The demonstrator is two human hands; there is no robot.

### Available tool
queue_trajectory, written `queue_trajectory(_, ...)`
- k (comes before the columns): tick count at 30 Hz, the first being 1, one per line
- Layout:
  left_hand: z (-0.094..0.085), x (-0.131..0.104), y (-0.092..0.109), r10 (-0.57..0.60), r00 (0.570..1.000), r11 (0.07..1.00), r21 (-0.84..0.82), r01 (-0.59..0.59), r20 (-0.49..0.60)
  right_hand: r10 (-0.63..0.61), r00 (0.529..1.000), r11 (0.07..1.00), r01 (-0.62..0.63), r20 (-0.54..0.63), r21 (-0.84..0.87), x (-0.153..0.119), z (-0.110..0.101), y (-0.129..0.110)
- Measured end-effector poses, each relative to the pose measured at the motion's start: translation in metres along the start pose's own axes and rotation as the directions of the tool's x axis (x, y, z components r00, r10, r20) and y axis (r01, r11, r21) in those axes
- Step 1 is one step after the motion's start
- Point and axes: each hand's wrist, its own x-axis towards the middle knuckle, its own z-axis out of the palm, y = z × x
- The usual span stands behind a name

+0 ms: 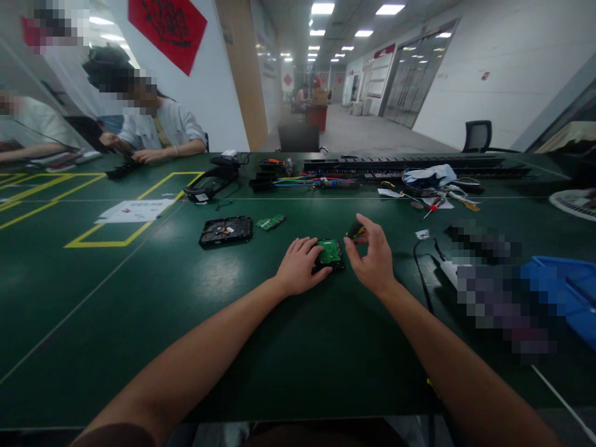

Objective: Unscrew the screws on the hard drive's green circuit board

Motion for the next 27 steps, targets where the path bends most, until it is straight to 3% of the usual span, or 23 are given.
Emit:
queue_trajectory(18,0.0006,-0.0002,-0.0009,-0.006,1.000,1.000,-0.022,0.007,0.001,-0.016,0.999,0.998,0.014,0.030,0.060,0.0018,-0.0006,-0.0055)
queue_trajectory(27,-0.0002,0.0004,0.0004,-0.004,1.000,1.000,-0.028,0.004,-0.010,-0.038,0.996,0.999,0.038,0.086,-0.003,0.0036,-0.0014,-0.0088)
